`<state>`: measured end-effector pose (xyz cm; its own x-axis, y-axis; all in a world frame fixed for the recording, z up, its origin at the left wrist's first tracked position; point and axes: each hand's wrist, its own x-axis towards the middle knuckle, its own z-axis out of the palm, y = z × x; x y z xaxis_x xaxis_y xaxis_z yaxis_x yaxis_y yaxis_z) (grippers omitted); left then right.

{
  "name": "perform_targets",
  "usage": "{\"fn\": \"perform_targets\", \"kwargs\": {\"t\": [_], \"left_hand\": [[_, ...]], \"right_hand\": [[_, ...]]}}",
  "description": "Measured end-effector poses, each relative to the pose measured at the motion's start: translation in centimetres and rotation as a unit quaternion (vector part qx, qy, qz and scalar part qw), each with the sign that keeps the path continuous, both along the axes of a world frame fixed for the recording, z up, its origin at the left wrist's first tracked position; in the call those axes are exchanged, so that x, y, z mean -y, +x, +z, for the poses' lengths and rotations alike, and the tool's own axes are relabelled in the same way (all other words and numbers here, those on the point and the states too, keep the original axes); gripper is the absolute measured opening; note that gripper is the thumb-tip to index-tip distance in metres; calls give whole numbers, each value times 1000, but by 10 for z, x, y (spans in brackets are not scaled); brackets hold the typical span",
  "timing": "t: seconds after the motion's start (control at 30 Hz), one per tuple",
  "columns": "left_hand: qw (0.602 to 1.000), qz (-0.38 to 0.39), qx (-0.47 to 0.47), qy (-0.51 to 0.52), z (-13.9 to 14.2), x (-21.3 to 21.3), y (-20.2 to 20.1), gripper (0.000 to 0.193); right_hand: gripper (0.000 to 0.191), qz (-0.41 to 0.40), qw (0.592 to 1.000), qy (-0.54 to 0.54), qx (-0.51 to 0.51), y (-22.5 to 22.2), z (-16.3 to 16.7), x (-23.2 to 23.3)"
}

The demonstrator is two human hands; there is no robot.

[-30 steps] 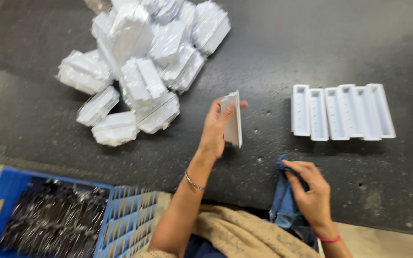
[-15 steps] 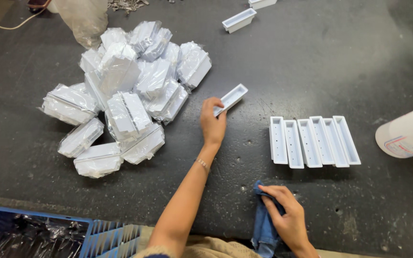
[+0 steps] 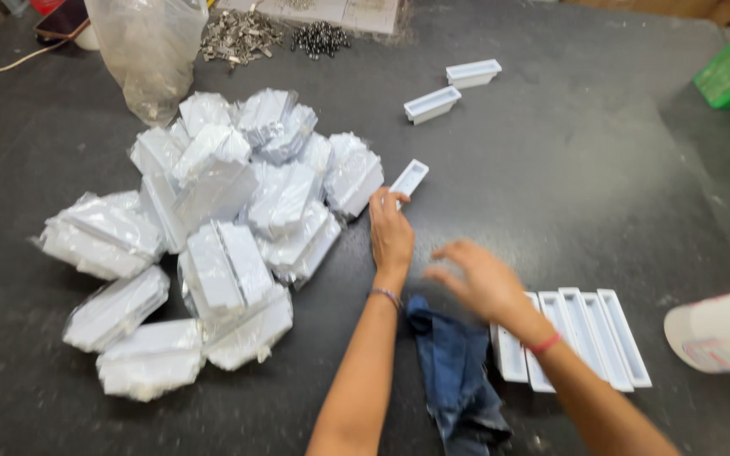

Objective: The person unwraps white plastic rectangular parts from their plastic packaging and wipes each part with a blue cloth. The wiped parts are arranged in a row on the work table, and the person occasionally wipes the table surface and a plastic bottle.

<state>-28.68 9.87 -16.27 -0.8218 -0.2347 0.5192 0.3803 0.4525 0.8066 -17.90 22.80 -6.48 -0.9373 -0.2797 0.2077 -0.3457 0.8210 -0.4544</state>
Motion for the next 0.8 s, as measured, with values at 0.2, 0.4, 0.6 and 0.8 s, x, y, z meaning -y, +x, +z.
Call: {"fn": "perform_targets", "kwargs": {"t": [0.2, 0.4, 0.6, 0.8], "left_hand": [[1000, 2, 15, 23, -6, 7, -37, 33], [997, 27, 71, 35, -2, 17, -43, 37], [994, 37, 86, 56, -1, 22, -43, 38], [998, 32, 41, 32, -8, 11, -37, 47]], "right_hand": [[25, -87, 992, 62, -73, -202, -9, -2], [35, -159, 975, 68, -139, -327, -44, 33], [21, -74, 988, 79, -114, -319, -54, 7], [20, 7, 999, 39, -18, -202, -50, -15]]}}
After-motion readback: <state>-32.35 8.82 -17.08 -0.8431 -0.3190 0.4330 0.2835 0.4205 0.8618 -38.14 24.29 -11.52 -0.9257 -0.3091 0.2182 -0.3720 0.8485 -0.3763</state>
